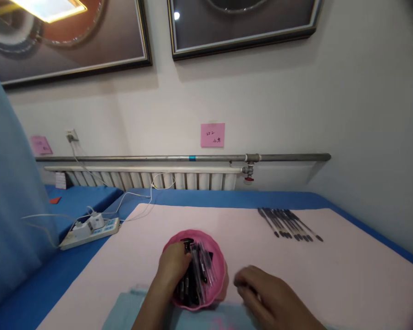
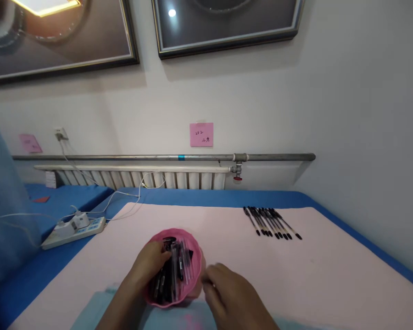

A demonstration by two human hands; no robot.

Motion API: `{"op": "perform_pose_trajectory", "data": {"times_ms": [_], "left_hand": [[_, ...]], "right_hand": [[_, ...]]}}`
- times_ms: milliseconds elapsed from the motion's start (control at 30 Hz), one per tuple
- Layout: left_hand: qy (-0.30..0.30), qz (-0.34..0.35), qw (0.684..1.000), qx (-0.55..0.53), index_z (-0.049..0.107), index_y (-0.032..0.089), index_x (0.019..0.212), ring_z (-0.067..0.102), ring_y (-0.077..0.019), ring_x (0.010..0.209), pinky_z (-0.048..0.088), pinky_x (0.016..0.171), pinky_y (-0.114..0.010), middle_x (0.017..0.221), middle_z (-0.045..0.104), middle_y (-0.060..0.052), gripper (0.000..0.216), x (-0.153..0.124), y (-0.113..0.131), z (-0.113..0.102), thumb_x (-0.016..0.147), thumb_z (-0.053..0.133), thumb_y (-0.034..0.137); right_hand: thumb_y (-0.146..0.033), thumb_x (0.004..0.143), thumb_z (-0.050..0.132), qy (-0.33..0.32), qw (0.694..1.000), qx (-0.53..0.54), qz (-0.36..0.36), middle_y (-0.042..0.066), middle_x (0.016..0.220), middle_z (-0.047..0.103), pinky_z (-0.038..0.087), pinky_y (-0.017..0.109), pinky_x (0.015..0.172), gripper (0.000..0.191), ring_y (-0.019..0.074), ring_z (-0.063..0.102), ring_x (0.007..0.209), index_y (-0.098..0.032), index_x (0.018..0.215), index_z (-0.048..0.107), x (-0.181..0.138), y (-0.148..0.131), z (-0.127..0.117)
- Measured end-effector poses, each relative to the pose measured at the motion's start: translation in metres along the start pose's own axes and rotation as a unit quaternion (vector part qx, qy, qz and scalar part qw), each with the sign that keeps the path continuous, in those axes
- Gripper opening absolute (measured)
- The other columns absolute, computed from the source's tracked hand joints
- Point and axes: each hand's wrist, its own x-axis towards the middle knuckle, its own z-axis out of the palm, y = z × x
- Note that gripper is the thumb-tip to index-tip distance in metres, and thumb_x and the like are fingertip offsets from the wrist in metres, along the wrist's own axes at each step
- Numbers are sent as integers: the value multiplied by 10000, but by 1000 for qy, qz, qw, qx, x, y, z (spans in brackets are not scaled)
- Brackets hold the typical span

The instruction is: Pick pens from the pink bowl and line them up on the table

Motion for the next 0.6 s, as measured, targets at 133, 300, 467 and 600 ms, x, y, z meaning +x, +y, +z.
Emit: {"op": "perform_pose_trajectory", "data": {"times_ms": [133, 300, 467, 600], "left_hand": [[0, -17, 1000, -19, 634, 201, 591, 610, -232, 621, 382, 586, -306, 639, 679, -82, 87, -2, -4, 5, 646, 569, 219], [-20, -43, 998, -32, 645, 222, 603, 602, -228, 593, 334, 534, -293, 643, 685, -76, 75, -3, -1, 12, 625, 575, 238], [-39, -53, 997, -42, 619, 225, 540, 593, -226, 590, 295, 511, -285, 627, 676, -70, 74, -5, 4, 14, 607, 589, 238], [-59, -57, 995, -62, 581, 219, 539, 574, -201, 584, 283, 504, -271, 606, 647, -30, 77, -4, 3, 13, 615, 574, 209]], "right_hand": [[-136, 798, 380, -94, 990, -102, 5, 57, 760, 696, 384, 245, 575, 264, 177, 628, 681, -192, 731, 629, 65, -11, 15], [-146, 753, 437, -139, 983, -119, -6, 69, 727, 719, 302, 243, 485, 218, 216, 661, 647, -202, 748, 648, 95, -1, 47], [-160, 705, 501, -137, 984, -107, 28, 50, 704, 709, 297, 246, 470, 207, 217, 650, 597, -224, 862, 619, 97, 15, 66], [-193, 720, 489, -122, 990, -65, 31, 32, 674, 696, 303, 246, 473, 169, 201, 637, 590, -236, 817, 621, 97, 21, 70]]}}
